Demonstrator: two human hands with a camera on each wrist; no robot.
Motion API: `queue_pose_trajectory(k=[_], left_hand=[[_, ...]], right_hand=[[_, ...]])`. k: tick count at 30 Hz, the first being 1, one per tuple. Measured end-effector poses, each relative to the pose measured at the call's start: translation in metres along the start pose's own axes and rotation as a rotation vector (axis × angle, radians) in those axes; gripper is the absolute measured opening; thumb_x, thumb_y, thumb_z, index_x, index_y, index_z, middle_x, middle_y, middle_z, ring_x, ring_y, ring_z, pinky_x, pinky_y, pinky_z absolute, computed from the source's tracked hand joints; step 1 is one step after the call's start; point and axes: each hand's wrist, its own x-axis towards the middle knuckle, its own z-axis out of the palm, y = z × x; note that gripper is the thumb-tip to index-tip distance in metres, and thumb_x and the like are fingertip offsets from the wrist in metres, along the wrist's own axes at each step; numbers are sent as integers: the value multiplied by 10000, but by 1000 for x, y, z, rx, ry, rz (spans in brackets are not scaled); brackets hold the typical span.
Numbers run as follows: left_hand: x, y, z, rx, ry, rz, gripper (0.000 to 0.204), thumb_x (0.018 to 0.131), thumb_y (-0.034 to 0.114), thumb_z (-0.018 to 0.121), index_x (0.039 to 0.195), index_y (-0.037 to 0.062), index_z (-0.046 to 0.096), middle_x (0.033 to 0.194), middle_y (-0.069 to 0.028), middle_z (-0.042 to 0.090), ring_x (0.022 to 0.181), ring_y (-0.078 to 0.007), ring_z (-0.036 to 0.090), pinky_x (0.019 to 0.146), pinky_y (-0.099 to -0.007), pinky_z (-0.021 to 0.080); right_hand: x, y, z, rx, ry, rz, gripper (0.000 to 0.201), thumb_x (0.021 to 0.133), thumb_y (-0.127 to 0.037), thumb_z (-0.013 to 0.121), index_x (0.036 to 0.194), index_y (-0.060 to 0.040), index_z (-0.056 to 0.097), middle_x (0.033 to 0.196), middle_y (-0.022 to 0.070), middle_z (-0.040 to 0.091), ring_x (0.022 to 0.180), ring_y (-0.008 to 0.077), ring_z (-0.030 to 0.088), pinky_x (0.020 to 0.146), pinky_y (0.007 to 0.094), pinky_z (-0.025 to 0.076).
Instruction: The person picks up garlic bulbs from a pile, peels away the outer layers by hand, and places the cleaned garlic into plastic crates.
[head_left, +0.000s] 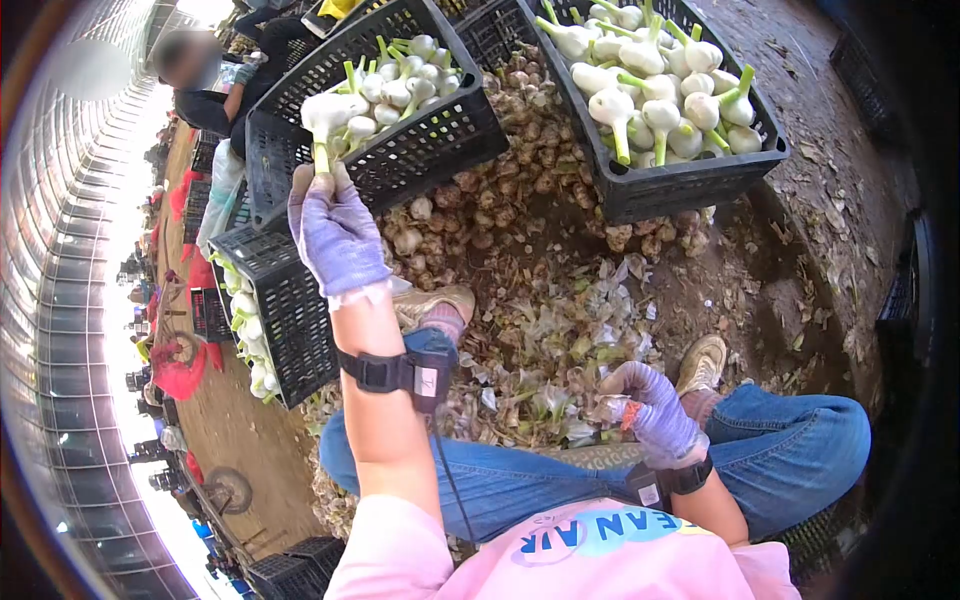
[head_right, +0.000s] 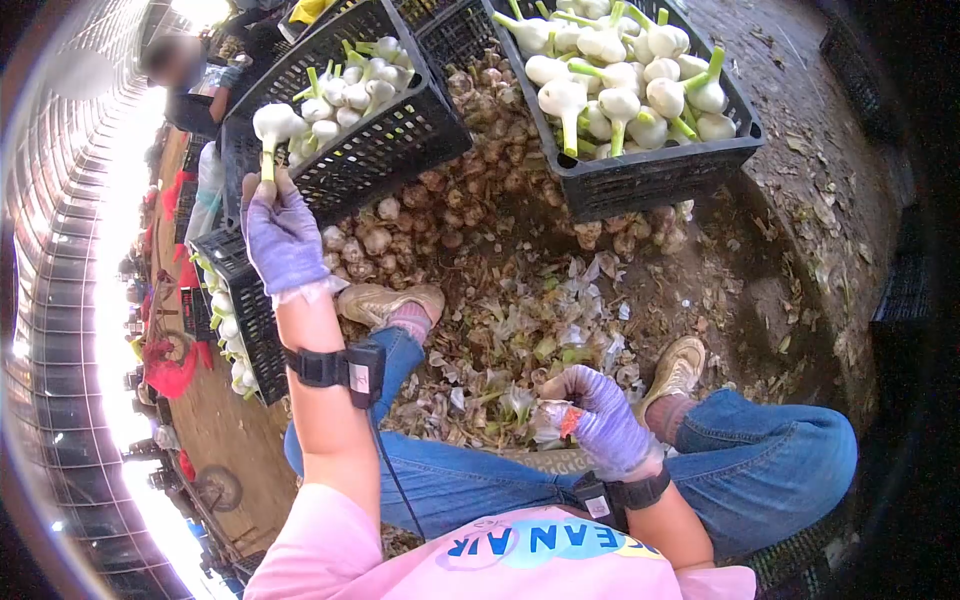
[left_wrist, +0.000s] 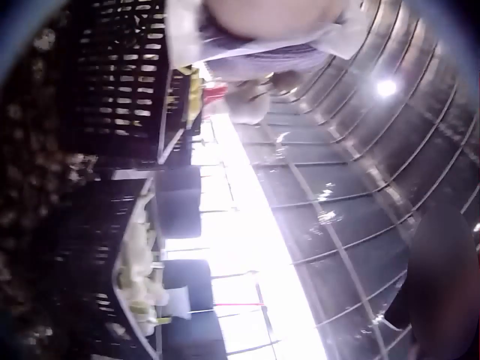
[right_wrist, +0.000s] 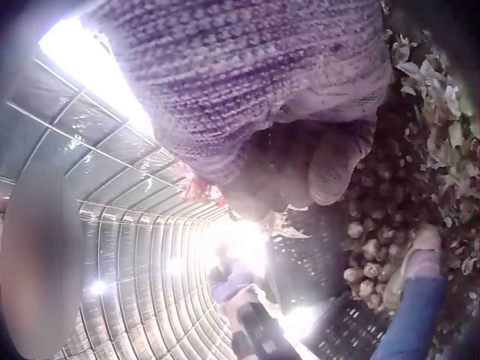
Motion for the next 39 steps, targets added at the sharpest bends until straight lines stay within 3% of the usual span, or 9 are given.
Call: queue_pose_trajectory(k=[4,10,20,21,25,28,32,37,39], left_hand=[[-34,-22,-27,286,-143,-137,200,759,-62,595,942,18,590,855,-106,626,833,-171,611,721,-244,534],[-75,-108,-114,1222,-726,-997,382,735,44,645,1111,34,579,1006,-130,624,922,-231,593,848,-316,464],[0,-261,-235,2056,-526,-222,330,803,216,598,1094,65,563,1146,-206,545,1050,-366,529,881,-412,439],[11,-263,-218,1855,-348,-585,292,812,201,571,1060,48,579,1074,-181,599,979,-366,566,845,-377,459],[-15,-248,-207,1868,-508,-309,246,817,155,568,1029,33,590,984,-161,636,894,-336,603,797,-346,472],[-58,-206,-151,1460,-495,-559,234,797,124,611,1003,14,597,940,-134,643,850,-241,609,761,-308,472],[-113,-150,-76,1079,-987,-935,282,752,177,723,946,1,619,881,-63,632,832,-128,567,769,-274,456],[-180,-78,-21,603,-780,-1148,336,726,203,762,973,44,600,945,-61,633,915,-146,584,827,-288,479],[-207,-70,-35,565,-936,-802,477,726,224,763,1108,37,548,1147,-89,553,1033,-175,542,901,-321,452]], right_hand=[[10,6,-5,-48,9,-12,196,780,-103,683,938,-35,590,847,14,583,768,87,539,672,228,450],[22,1,-13,-116,86,194,177,773,-88,675,914,-10,600,837,32,586,787,116,544,710,255,448],[57,25,-36,-289,165,215,396,827,-212,649,1146,4,554,1066,75,605,944,141,566,811,272,459],[60,22,-37,-287,172,231,396,827,-212,649,1146,4,554,1066,75,605,944,141,566,811,272,459],[70,12,-40,-335,181,153,274,830,-118,600,1075,4,606,1031,101,628,983,166,564,856,294,440],[58,35,-37,-190,320,63,308,845,-125,593,1129,-5,573,1077,100,603,1010,167,554,881,297,431],[55,20,-17,-47,392,-149,462,859,-131,592,1279,-25,430,1207,87,527,1055,185,531,898,304,433],[30,20,-14,101,289,-192,406,881,-117,563,1253,-55,412,1130,81,539,985,157,553,811,298,481],[18,-3,0,240,262,-173,359,887,-119,556,1218,-60,429,1093,72,546,948,145,561,774,282,486]])
